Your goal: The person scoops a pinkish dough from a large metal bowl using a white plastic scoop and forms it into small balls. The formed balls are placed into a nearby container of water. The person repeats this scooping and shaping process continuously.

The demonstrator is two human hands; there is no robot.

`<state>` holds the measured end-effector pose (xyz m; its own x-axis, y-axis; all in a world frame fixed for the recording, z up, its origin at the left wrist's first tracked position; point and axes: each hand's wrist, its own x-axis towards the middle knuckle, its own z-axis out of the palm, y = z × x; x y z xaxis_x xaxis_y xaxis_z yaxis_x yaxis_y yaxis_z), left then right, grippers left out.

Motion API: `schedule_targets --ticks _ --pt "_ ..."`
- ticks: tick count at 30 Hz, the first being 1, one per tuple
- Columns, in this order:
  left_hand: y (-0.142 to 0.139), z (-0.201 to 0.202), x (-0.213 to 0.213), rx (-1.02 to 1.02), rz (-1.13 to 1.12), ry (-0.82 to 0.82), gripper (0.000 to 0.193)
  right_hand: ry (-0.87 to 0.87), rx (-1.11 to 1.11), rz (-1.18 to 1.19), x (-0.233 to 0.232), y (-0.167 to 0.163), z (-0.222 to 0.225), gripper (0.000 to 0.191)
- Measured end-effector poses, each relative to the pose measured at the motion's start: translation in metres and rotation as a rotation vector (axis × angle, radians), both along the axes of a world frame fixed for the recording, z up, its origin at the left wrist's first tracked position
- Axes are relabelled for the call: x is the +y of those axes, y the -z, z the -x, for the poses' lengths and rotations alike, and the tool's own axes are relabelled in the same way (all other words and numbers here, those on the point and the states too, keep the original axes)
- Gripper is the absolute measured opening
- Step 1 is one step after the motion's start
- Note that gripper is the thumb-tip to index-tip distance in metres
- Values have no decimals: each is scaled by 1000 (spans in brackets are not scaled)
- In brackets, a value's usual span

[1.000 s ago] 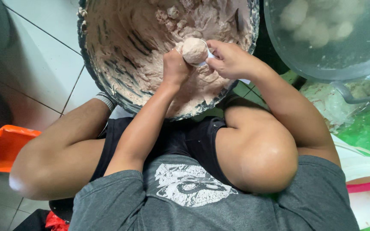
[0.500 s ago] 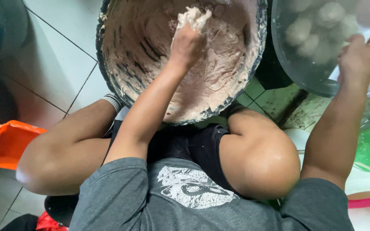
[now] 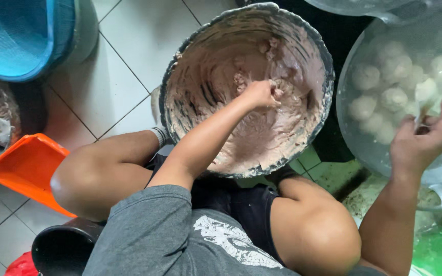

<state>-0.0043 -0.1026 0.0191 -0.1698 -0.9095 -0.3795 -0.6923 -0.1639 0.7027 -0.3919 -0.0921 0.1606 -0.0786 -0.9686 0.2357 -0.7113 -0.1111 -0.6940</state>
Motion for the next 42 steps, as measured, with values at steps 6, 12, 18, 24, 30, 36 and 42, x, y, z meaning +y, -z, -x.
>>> schedule_targets --ticks 6,12,18,24,30,36,42 --pt "-13 7 10 155 -30 -40 51 -274 103 -157 10 -48 -103 52" --pt "-39 0 11 195 12 -181 40 -407 318 -305 17 -59 -144 57" --pt "-54 -11 8 100 108 -206 63 -525 504 -221 22 -55 -162 52" --pt "-54 -32 7 114 186 -232 66 -547 613 -209 19 -48 -174 48" --pt "-54 -60 8 7 128 -305 54 -610 665 -153 22 -39 -179 44" --pt "-57 -76 32 -120 -25 -231 45 -719 761 36 9 -17 -180 37" --pt "-107 -74 59 -145 19 -63 52 -778 934 61 1 -3 -176 19"
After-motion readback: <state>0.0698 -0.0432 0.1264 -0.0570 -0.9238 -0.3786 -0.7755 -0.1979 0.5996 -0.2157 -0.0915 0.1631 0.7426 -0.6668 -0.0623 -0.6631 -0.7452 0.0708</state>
